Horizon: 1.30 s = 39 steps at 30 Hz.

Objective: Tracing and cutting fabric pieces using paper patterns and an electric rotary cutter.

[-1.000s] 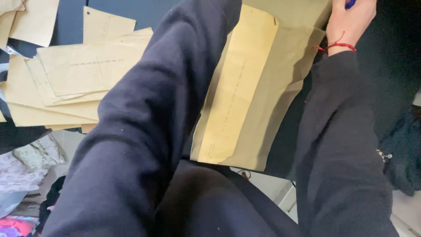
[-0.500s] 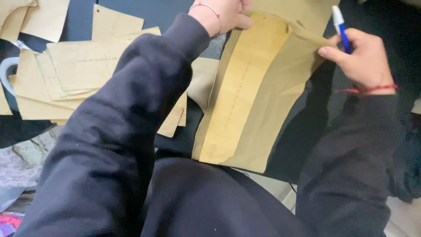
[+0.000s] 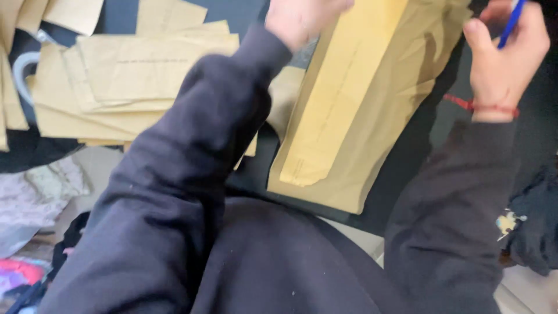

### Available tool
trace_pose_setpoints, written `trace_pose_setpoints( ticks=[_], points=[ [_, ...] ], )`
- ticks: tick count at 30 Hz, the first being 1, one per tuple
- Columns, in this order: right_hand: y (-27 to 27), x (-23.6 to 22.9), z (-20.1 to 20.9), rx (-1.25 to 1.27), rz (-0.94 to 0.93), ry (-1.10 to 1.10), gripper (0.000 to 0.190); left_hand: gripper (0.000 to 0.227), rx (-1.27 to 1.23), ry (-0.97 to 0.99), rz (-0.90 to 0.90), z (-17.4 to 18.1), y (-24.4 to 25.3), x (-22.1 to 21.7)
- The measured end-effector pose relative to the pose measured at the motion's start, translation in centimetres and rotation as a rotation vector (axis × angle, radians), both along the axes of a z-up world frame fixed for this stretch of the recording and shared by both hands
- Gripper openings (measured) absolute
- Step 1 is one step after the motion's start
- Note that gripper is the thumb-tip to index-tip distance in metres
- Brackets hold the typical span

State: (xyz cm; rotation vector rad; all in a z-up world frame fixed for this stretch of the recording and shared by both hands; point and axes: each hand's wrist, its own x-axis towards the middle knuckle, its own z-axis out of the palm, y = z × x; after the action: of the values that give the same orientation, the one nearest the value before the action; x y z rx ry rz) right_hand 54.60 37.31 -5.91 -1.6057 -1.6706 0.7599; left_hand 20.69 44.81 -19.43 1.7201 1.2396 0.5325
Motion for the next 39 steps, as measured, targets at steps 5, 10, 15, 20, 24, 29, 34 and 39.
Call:
trace_pose_setpoints(
  ticks=[5,10,15,20,24,29,34,39],
  points=[
    [-10.8,-9.6,5.0,-0.489,0.059,0.076,0.009,0.019,-0.026,0.097,0.068,13.8,-16.8,-4.5],
    [-21.6,-12.5,-1.5,-0.890,-0.273,0.357,0.012,0.017,-0.328,0.332,0.041,14.0,-26.3,-5.8],
    [-25.0,-15.8,-1.8,-0.606,-0.277,0.219,0.023,0.019,-0.338,0.246,0.115,12.6,-28.6,-5.6],
    [-27.1,-16.3,-2.3,-0.594,-0.321,0.145,0.027,0.020,-0.461,0.329,0.050,12.0,-29.7,-6.0],
    [-27.5,-16.7,-1.7,-0.589,-0.333,0.181,0.026,0.023,-0.433,0.330,0.043,12.2,-30.2,-6.0],
    [-27.0,-17.0,-1.4,-0.586,-0.321,0.098,0.029,0.025,-0.419,0.414,0.016,12.4,-29.9,-5.9],
    [-27.3,-15.7,-1.6,-0.585,-0.339,0.058,0.035,0.026,-0.264,0.392,0.069,12.8,-30.3,-6.3],
    [-28.8,-9.5,-3.2,-0.421,-0.554,-0.108,0.029,0.026,-0.154,0.220,0.192,13.3,-30.0,-6.5]
  ],
)
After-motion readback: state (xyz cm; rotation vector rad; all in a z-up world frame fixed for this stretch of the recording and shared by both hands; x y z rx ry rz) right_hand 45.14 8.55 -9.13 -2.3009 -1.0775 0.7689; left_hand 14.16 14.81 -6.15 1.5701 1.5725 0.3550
